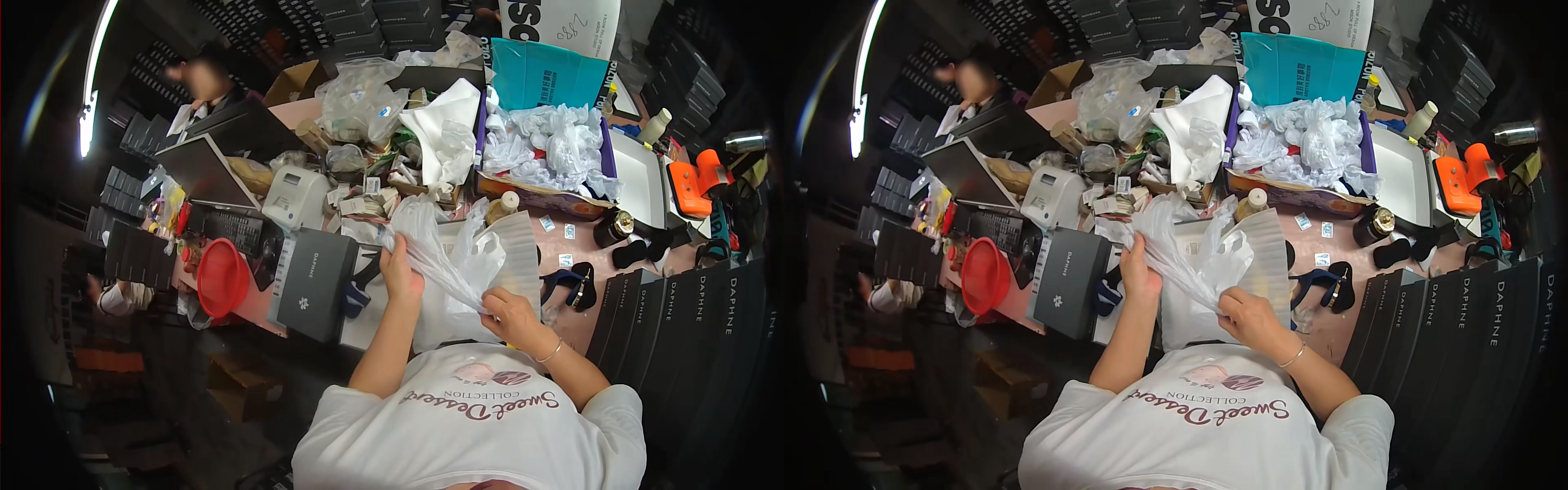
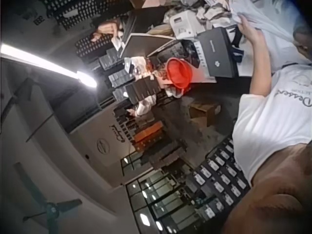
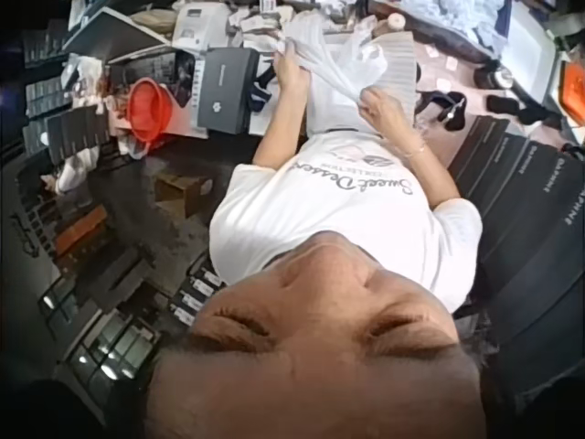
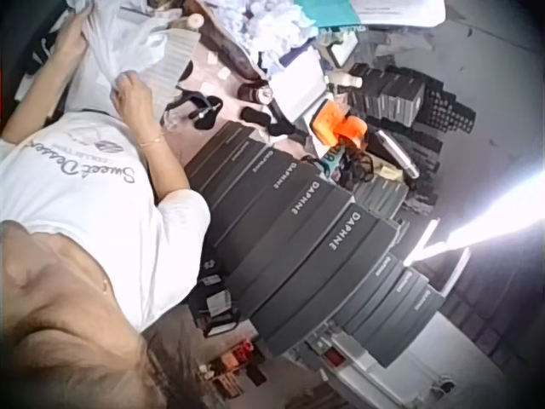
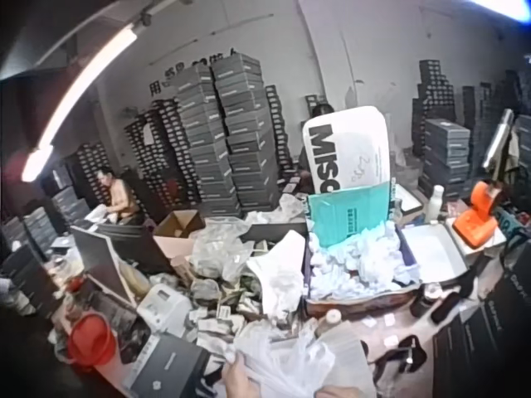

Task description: Packing shoes into boxes, including wrapping them in protective materials.

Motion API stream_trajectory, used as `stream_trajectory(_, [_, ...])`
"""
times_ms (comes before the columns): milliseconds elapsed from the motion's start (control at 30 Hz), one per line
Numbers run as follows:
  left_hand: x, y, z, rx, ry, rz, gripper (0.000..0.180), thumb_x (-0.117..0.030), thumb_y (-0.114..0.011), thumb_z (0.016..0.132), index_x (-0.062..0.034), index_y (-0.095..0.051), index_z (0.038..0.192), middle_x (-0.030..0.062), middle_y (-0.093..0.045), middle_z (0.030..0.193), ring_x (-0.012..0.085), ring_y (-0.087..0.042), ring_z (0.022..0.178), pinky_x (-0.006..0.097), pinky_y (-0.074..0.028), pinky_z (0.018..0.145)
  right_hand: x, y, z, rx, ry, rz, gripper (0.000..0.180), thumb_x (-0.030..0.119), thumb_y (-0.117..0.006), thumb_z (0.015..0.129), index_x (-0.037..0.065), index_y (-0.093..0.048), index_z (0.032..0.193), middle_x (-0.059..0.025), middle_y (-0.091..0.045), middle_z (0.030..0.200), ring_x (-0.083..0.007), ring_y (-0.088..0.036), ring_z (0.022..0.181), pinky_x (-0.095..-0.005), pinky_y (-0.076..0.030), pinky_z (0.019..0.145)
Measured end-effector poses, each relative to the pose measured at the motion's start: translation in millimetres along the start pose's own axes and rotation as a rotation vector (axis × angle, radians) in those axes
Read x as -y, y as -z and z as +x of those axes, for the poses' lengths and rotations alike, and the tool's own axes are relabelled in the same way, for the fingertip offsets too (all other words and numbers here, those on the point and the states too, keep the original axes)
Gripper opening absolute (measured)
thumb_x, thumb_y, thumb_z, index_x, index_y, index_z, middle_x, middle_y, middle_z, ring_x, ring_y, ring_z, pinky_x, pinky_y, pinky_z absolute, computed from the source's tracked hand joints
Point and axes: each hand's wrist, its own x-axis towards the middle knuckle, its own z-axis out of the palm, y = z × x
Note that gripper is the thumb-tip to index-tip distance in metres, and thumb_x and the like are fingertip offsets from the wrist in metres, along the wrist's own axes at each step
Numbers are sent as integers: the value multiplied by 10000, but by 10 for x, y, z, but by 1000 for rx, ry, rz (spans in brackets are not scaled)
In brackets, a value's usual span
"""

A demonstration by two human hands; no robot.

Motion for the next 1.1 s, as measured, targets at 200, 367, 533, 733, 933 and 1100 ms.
stream_trajectory(200, [-376,97,-170,119,-148,134,232,-160,-598,925,-16,-569,1105,51,-623,1026,130,-593,896,279,-478,819,157,90,-514,-39,-218,213,280,165,-710,777,0,-593,971,-141,-610,934,-266,-620,764,-336,-504,694])
stream_trajectory(367, [-52,-32,-734,478,72,292,348,-204,-643,900,2,-551,1164,62,-605,1079,124,-570,953,247,-442,846,261,-173,-42,-216,-197,481,346,190,-686,841,-48,-596,1076,-134,-643,1017,-169,-616,823,-266,-472,761])
stream_trajectory(533, [123,164,-463,631,-146,740,821,-347,-704,818,9,-271,1418,182,-394,1357,253,-401,1248,333,-344,1017,-277,-201,-516,-375,-602,865,299,208,-628,906,-35,-604,1078,-37,-642,947,-68,-541,834,-229,-446,753])
stream_trajectory(733, [1179,894,260,444,-178,1341,432,-300,-667,853,34,-593,1117,132,-660,969,255,-631,862,336,-474,766,-102,181,-571,-489,-562,911,231,178,-574,937,-25,-616,1040,-41,-652,945,-80,-583,815,-233,-477,748])
stream_trajectory(933, [311,180,-254,415,-285,719,190,-153,-601,907,21,-649,969,-17,-634,804,38,-512,715,219,-442,656,274,157,-275,-314,-468,1180,246,154,-604,911,-26,-610,1077,-82,-659,1018,-171,-628,940,-271,-487,819])
stream_trajectory(1100, [206,31,-662,434,-441,672,255,-135,-656,825,-6,-602,1038,61,-643,965,161,-614,851,294,-497,730,270,-194,203,-351,-34,271,254,110,-647,874,-13,-624,1095,-59,-667,1055,-120,-600,884,-248,-457,784])
